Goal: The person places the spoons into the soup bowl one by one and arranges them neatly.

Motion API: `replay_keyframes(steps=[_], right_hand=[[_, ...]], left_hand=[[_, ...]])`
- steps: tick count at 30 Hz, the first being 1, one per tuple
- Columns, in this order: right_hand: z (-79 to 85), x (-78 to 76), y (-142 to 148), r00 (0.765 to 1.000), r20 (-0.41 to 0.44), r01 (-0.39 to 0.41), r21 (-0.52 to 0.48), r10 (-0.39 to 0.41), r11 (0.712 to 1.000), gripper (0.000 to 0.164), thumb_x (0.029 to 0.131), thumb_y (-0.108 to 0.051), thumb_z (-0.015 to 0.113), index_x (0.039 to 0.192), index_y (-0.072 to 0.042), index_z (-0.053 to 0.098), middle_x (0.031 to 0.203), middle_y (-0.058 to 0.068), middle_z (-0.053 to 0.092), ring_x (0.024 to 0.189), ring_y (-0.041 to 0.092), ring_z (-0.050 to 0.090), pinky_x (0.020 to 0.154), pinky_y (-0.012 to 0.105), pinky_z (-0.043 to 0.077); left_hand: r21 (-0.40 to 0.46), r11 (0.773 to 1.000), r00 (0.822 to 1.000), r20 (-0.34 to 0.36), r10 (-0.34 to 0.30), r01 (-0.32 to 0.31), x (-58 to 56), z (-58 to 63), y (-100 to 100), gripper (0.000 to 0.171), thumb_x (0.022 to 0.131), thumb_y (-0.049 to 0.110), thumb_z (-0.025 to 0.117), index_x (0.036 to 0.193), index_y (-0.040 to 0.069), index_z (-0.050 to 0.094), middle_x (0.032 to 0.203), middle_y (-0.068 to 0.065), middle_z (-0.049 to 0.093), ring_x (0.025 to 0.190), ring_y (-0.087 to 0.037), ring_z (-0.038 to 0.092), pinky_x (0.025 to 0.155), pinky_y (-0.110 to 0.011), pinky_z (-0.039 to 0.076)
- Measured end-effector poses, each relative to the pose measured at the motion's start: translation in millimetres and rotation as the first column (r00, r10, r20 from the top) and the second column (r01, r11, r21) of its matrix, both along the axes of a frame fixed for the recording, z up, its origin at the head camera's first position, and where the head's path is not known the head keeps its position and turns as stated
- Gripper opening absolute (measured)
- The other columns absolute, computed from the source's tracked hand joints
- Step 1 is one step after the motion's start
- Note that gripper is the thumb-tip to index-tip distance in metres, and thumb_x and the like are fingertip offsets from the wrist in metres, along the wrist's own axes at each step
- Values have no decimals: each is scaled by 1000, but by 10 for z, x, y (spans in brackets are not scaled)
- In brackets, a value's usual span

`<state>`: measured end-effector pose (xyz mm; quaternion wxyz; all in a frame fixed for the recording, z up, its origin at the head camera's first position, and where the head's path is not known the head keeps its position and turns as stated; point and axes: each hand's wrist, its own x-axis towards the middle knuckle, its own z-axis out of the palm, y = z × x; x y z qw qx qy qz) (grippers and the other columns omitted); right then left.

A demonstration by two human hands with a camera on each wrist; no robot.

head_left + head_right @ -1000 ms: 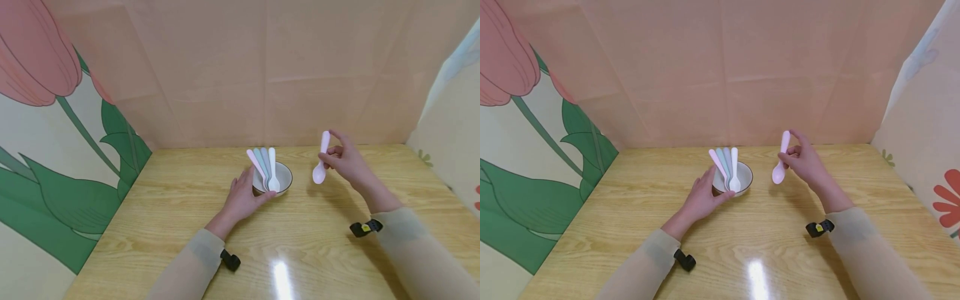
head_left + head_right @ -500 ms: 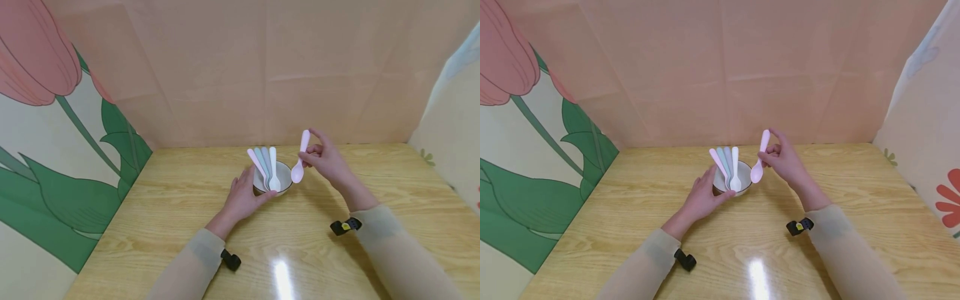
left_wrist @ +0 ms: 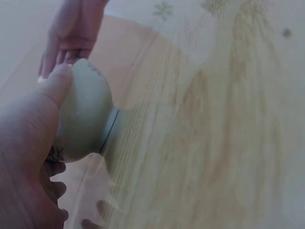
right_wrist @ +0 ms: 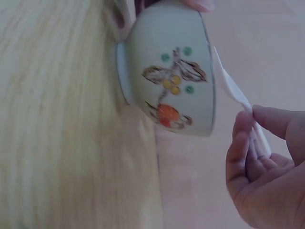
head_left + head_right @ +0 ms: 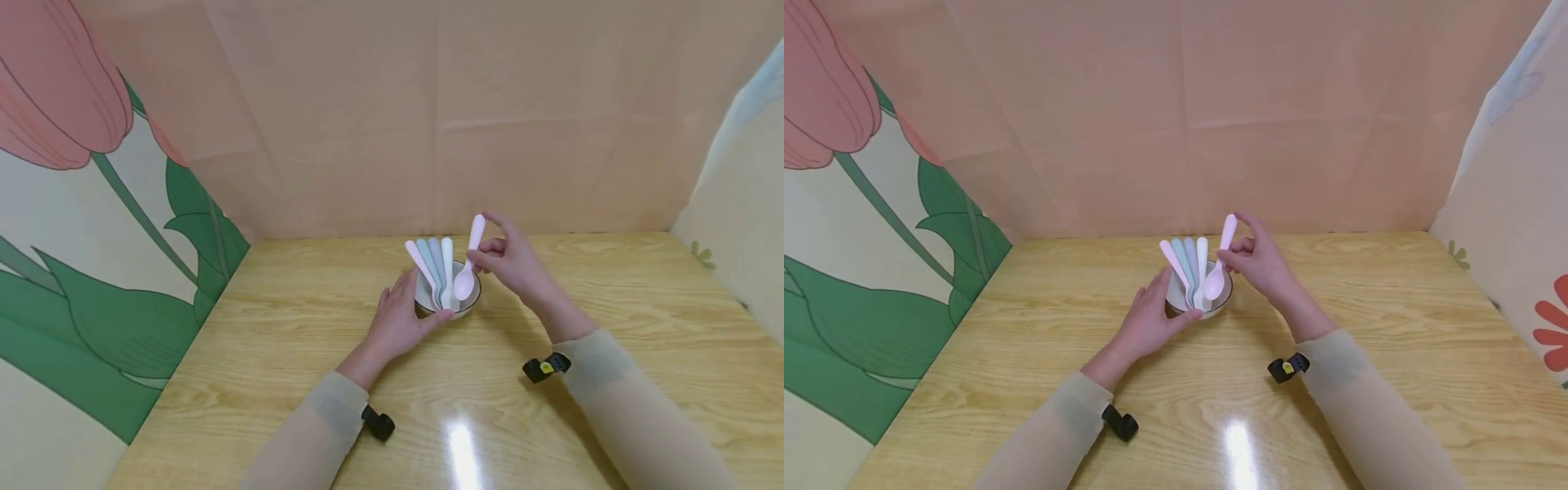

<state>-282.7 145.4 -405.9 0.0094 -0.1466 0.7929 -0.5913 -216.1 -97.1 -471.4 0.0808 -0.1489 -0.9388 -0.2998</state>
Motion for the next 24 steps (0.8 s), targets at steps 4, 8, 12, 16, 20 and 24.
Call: replay_keyframes(steps=[4, 8, 12, 16, 20, 24], right_hand=[[-63, -5, -46, 1000, 10, 2, 58, -2, 998, 88, 92, -23, 77, 161, -26, 22, 100, 17, 69, 83, 24, 65, 68, 29, 47], [-107, -6, -83, 1000, 0, 22, 83, -22, 996, 84, 92, -24, 77, 159, -27, 27, 98, 15, 70, 84, 20, 63, 66, 27, 46], [-122, -3, -106, 1000, -7, 23, 83, -22, 996, 84, 92, -23, 77, 160, -27, 26, 98, 15, 71, 86, 22, 65, 71, 31, 50], [-126, 8, -122, 1000, -4, 11, 90, -10, 996, 86, 93, -22, 75, 161, -29, 23, 99, 18, 71, 86, 27, 65, 74, 34, 52], [-95, 39, -142, 1000, -8, -3, 112, 4, 994, 85, 95, -19, 74, 161, -28, 22, 100, 21, 70, 85, 29, 64, 68, 27, 49], [-46, 95, -174, 1000, -18, -18, 119, 21, 993, 83, 96, -15, 72, 161, -26, 23, 99, 23, 69, 87, 32, 64, 66, 25, 48]], left_hand=[[-3, 1000, 1000, -15, -5, 5, 6, 6, -3, 113, 83, 83, 51, 164, 17, 6, 164, -9, 27, 149, -32, 27, 116, -63, 17], [6, 1000, 1000, -15, -12, 12, 6, 2, -3, 112, 84, 80, 53, 164, 18, 5, 164, -10, 26, 149, -34, 26, 115, -64, 17], [2, 1000, 1000, -3, -5, 5, 0, -2, -2, 112, 84, 82, 52, 164, 20, 4, 165, -8, 25, 149, -33, 25, 116, -62, 16], [0, 1000, 1000, 1, -1, 1, 0, -7, -2, 113, 83, 84, 50, 164, 20, 4, 165, -9, 25, 150, -32, 25, 116, -62, 16], [-2, 1000, 1000, 3, 2, -2, 3, -4, -3, 113, 84, 83, 50, 164, 19, 4, 165, -8, 25, 150, -32, 25, 116, -62, 16], [-12, 1000, 1000, 9, 6, -6, 6, 0, 0, 113, 84, 83, 50, 164, 19, 5, 165, -7, 24, 150, -30, 24, 116, -62, 17]])
